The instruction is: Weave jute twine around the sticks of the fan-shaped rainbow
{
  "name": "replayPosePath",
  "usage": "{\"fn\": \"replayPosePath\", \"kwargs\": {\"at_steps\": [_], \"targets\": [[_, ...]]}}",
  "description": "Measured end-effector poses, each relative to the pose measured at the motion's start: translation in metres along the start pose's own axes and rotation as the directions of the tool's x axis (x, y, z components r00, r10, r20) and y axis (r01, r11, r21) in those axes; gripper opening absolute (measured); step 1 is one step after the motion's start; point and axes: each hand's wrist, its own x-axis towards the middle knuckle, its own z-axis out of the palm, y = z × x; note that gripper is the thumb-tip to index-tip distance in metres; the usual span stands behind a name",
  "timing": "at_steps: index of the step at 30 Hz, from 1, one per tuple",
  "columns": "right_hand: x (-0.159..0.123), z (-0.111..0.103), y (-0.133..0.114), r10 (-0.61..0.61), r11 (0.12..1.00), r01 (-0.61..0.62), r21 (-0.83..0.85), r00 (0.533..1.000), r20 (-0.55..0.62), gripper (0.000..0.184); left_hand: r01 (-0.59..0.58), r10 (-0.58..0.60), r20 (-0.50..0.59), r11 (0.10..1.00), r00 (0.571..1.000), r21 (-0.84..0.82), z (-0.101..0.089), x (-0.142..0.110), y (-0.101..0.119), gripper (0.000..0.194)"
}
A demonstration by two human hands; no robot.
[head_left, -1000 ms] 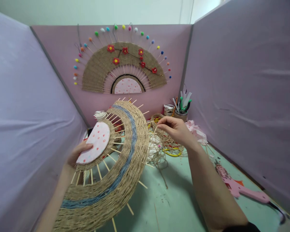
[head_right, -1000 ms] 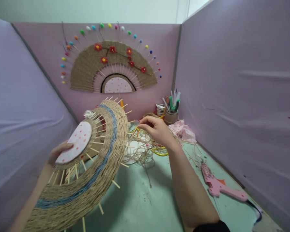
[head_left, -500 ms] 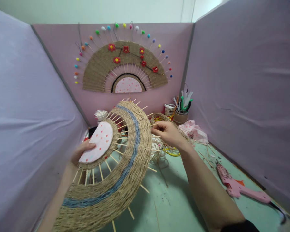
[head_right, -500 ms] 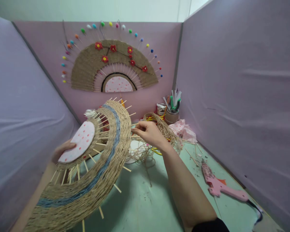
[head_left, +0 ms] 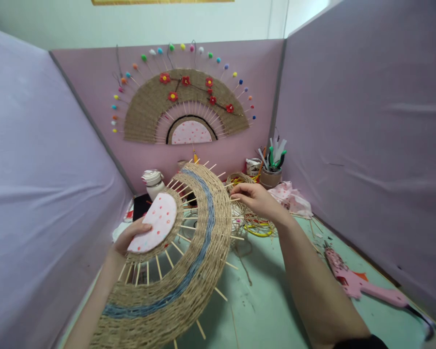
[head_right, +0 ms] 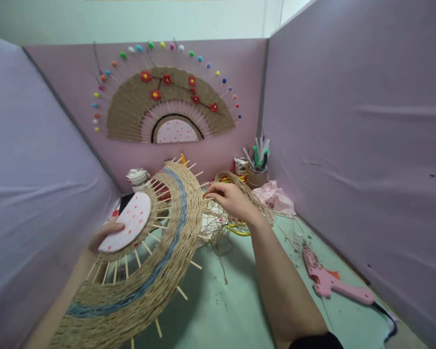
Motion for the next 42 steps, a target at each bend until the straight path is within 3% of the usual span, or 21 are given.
{"fn": "replayPosePath", "kwargs": {"at_steps": [11,17,24,29,36,42], "targets": [[-0.009,-0.008,-0.004,0.125,0.974,-0.077,-0.213,0.967,0.223,0.02,0.148,-0.154,-0.06,0.985,0.986,-0.091,-0.005,-0.032,-0.069,0.065],[-0.008,-0.003,-0.009,0.132,0.981,-0.066,-0.183,0.917,0.377,0.012,0.172,-0.169,0.034,0.979,0.985,-0.105,-0.015,-0.046,-0.097,0.074],[-0.008,-0.003,-0.007,0.13,0.992,-0.118,-0.053,0.9,0.415,0.014,0.203,-0.189,0.106,0.969,0.976,-0.14,-0.02,-0.051,-0.106,0.062],[-0.007,-0.004,-0.001,0.104,0.988,-0.142,0.057,0.898,0.428,0.02,0.16,-0.14,0.126,0.972,0.982,-0.17,-0.021,-0.053,-0.11,0.049],[0.0,0.014,0.006,0.121,0.991,-0.132,-0.004,0.892,0.435,0.02,0.142,-0.111,0.157,0.969,0.981,-0.201,-0.018,-0.053,-0.111,0.038],[0.0,0.012,0.005,0.137,0.985,-0.165,0.04,0.912,0.386,0.026,0.149,-0.093,0.228,0.96,0.969,-0.239,-0.015,-0.053,-0.111,0.033]]}}
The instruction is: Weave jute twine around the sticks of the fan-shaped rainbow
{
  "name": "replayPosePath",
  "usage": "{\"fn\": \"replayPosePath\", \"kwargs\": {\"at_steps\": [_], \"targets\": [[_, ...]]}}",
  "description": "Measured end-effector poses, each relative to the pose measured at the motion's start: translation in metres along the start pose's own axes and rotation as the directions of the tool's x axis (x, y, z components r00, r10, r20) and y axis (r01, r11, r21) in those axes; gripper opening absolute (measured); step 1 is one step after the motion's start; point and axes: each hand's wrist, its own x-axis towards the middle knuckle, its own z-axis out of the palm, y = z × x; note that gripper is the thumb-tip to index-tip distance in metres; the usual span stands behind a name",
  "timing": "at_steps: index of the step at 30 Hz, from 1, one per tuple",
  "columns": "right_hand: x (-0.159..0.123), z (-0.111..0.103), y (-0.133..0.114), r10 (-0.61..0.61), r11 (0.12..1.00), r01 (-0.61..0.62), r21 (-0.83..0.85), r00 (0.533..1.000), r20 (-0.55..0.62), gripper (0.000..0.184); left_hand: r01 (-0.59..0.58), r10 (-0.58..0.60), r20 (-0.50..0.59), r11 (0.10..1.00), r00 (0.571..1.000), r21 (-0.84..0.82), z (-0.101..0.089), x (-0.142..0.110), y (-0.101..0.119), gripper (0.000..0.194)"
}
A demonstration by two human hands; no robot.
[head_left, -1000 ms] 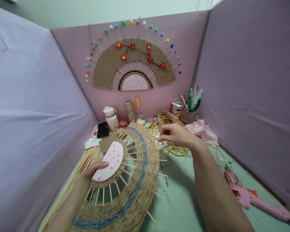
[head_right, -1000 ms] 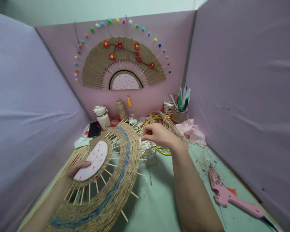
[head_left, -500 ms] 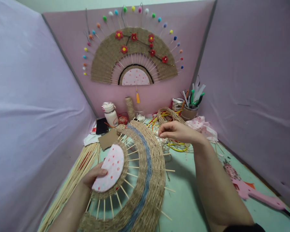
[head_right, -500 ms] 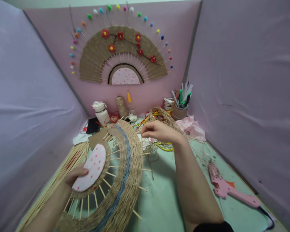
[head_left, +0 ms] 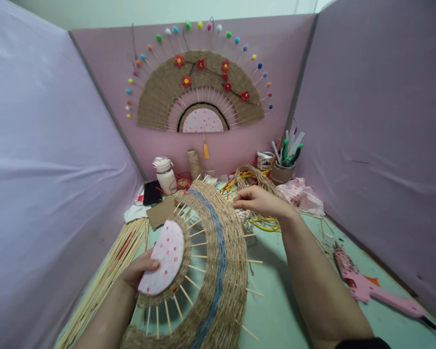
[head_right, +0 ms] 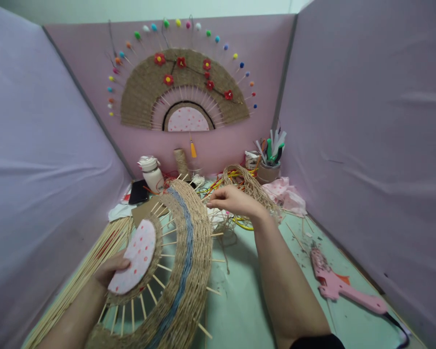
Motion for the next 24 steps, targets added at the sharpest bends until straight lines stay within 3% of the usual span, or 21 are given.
{"fn": "replayPosePath", "kwargs": {"at_steps": [7,18,24], "targets": [[0.001,0.001,0.002,-0.013,1.0,0.014,0.017,0.999,-0.043,0.026,0.011,-0.01,0.025,1.0,1.0,-0.024,0.004,0.002,-0.002,0.034],[-0.006,-0.005,-0.01,-0.066,0.996,0.076,0.048,0.983,-0.171,0.011,0.064,-0.064,0.014,0.998,0.998,-0.005,-0.004,0.003,-0.005,0.037],[-0.006,-0.008,-0.004,-0.074,0.988,0.1,0.116,0.975,-0.209,0.018,0.107,-0.108,0.029,0.994,0.994,0.025,0.003,0.005,-0.008,0.037]]}}
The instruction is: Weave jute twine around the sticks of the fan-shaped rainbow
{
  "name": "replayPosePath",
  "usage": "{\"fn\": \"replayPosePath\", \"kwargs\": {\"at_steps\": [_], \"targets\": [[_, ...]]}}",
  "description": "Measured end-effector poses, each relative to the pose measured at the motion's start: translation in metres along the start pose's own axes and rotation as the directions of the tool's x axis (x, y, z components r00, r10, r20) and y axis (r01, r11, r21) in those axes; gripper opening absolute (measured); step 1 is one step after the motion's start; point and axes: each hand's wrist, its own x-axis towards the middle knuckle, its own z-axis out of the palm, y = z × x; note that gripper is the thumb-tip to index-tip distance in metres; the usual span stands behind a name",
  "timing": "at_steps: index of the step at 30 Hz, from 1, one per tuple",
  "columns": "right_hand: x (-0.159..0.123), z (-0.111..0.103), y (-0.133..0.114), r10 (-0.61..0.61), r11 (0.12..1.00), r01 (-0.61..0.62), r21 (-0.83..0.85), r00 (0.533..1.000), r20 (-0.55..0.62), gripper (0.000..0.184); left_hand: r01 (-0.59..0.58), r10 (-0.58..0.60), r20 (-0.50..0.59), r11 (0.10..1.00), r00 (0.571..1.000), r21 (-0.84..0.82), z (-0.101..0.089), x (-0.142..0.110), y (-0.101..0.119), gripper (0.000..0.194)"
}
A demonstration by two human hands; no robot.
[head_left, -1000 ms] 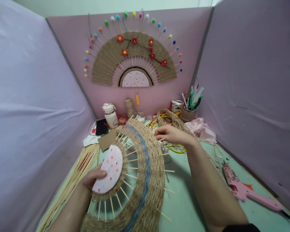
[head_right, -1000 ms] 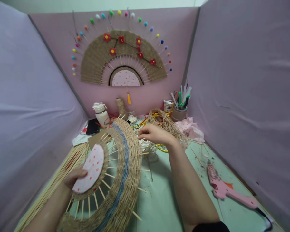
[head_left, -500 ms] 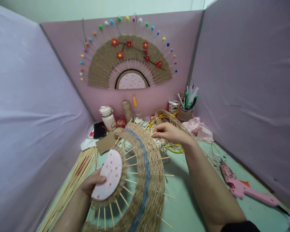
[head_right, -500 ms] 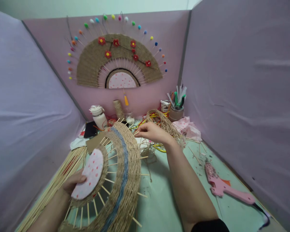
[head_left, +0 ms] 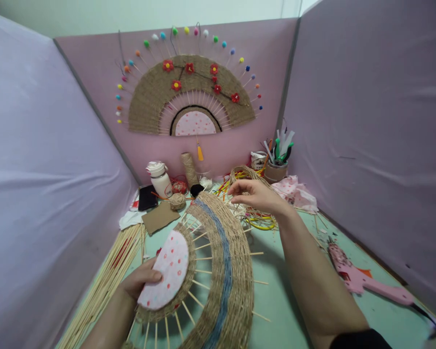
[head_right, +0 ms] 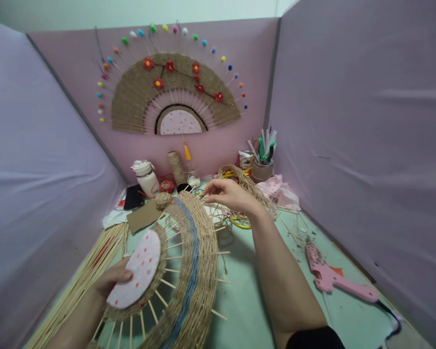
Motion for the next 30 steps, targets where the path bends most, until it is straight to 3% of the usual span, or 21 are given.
{"fn": "replayPosePath", "kwargs": {"at_steps": [11,19,24,30], "targets": [[0.003,-0.006,0.017,0.043,0.973,-0.064,0.222,0.994,0.098,0.024,0.044,-0.043,0.07,0.999,0.997,-0.014,0.01,0.005,-0.01,0.042],[0.005,-0.002,0.023,0.058,0.954,-0.055,0.296,0.998,-0.004,0.017,0.007,-0.004,0.123,1.0,0.992,-0.029,0.011,0.005,-0.009,0.044],[0.006,0.002,0.024,0.086,0.925,-0.088,0.371,0.996,0.021,0.022,-0.026,0.032,0.151,0.999,0.988,-0.046,0.01,0.005,-0.012,0.043],[0.01,0.006,0.03,0.089,0.939,-0.091,0.331,0.996,0.021,0.027,-0.055,0.068,0.167,0.995,0.984,-0.083,0.011,0.005,-0.009,0.039]]}}
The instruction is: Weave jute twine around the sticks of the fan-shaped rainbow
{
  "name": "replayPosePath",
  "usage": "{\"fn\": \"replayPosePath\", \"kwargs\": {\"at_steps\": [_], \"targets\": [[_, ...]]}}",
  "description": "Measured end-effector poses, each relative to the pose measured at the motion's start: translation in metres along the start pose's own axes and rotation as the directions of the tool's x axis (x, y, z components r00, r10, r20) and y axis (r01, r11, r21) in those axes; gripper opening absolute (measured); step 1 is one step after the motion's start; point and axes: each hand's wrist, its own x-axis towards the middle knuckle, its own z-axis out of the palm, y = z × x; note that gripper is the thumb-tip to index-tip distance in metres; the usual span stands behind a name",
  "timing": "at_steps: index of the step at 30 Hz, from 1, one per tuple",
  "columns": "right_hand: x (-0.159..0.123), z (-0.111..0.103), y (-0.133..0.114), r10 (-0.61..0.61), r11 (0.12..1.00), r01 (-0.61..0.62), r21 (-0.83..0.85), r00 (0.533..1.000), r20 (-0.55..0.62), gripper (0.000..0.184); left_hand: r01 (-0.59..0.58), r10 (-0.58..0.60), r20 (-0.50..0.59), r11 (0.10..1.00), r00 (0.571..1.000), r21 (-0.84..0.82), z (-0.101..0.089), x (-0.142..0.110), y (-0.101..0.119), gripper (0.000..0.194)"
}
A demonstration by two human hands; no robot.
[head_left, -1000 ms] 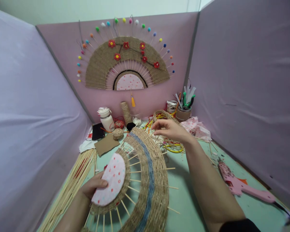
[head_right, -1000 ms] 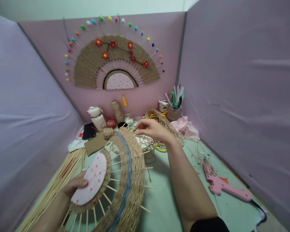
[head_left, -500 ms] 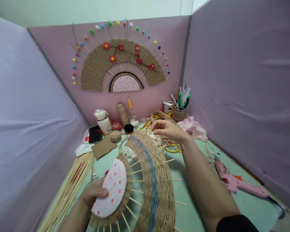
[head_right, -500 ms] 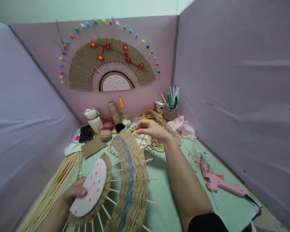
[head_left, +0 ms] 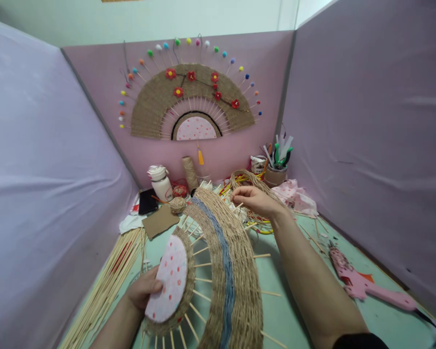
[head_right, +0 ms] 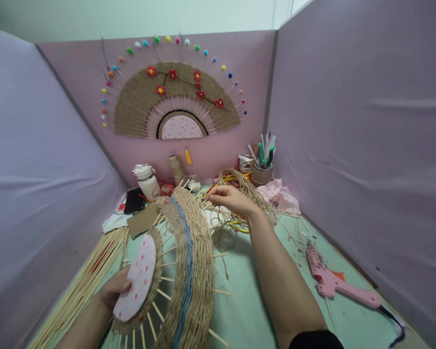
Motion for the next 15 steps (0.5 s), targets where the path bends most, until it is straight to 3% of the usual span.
{"fn": "replayPosePath", "kwargs": {"at_steps": [9,15], "targets": [[0.011,0.03,0.009,0.136,0.99,-0.138,0.013,0.987,0.088,0.029,-0.004,0.003,-0.007,0.999,1.0,-0.035,-0.003,0.0,-0.006,0.044],[0.013,0.022,0.014,0.155,0.987,-0.155,0.047,0.988,-0.001,0.026,0.062,-0.061,-0.026,0.998,0.998,0.027,-0.003,0.001,-0.004,0.046]]}}
